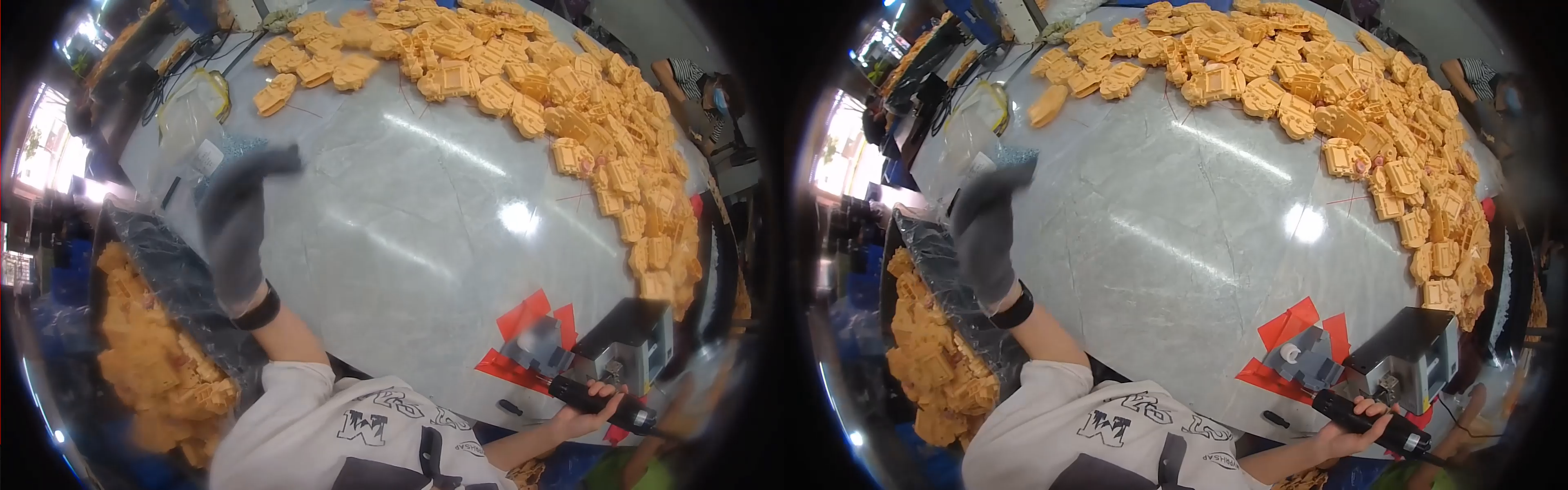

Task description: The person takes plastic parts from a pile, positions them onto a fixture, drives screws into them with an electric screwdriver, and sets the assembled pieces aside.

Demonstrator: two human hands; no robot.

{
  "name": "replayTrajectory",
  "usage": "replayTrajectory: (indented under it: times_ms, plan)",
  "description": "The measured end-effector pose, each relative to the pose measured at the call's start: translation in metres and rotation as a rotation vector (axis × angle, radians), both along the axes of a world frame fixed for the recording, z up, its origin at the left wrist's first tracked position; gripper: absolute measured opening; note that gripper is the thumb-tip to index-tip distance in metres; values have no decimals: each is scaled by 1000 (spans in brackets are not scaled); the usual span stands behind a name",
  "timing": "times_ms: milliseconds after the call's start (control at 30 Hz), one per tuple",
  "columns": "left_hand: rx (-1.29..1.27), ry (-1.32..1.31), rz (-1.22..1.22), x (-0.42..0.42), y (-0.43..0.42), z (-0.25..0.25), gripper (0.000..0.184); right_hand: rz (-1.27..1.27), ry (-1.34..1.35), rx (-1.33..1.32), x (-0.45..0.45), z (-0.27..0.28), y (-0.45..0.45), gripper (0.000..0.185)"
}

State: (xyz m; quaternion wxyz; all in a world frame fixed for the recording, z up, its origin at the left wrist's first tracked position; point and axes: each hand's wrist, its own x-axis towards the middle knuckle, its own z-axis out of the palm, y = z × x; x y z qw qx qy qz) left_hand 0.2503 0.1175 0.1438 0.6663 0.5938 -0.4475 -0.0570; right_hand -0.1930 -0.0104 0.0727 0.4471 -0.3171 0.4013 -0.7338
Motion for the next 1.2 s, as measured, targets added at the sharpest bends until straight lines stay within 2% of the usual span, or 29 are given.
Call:
replayTrajectory:
  times_ms: [33, 67, 133, 200, 267, 367, 467, 533, 600, 733, 767, 833, 933, 967, 1000, 1067, 1100, 1133, 1200]
  plan:
    - [402, -420, 397, 19, -38, -2, 30, 24, 4, -5, -7, -2, -1, 28]
    - [395, -705, 663, 58, -67, -26, 38, 51, 10, -12, -13, -3, -1, 28]
    - [392, -526, 991, 160, -112, -90, 47, 37, 26, -27, -19, -4, -1, 30]
    - [857, -824, 1187, 223, -130, -141, 51, -50, 51, 41, -20, 0, 3, 34]
    - [1246, -630, 967, 233, -121, -146, 52, -99, 86, 17, -24, 3, 7, 36]
    - [1268, -504, 824, 212, -115, -133, 49, -176, 89, 67, -28, -2, 9, 35]
    - [1401, -628, 708, 137, -119, -103, 43, -138, 69, 133, -31, -15, 6, 36]
    - [1048, -483, 524, 91, -121, -132, 38, -70, 23, 111, -23, -16, 5, 37]
    - [1141, -564, 336, 0, -138, -103, 33, -46, 22, 102, -8, -7, 4, 39]
    - [1083, -821, -183, -123, -163, -78, 15, 9, 10, 35, -3, -2, 8, 39]
    - [1063, -837, -224, -138, -162, -84, 15, -19, -14, 32, -6, -4, 11, 38]
    - [448, -1014, -369, -167, -164, -100, 11, -40, -48, 22, -17, -5, 18, 39]
    - [408, -1007, -552, -174, -171, -96, 9, -85, -69, 20, -26, -3, 30, 39]
    - [428, -934, -688, -169, -174, -106, 8, -103, -70, 21, -30, -5, 32, 38]
    - [418, -940, -722, -165, -171, -114, 8, -127, -74, 28, -33, -7, 35, 38]
    - [476, -507, -873, -161, -163, -123, 16, -170, -57, 48, -35, -10, 37, 39]
    - [489, -535, -877, -164, -156, -112, 33, -193, -62, 49, -35, -10, 37, 39]
    - [491, -546, -900, -167, -150, -113, 33, -204, -62, 59, -34, -11, 37, 39]
    - [516, -665, -742, -173, -137, -118, 46, -226, -51, 73, -34, -13, 37, 39]
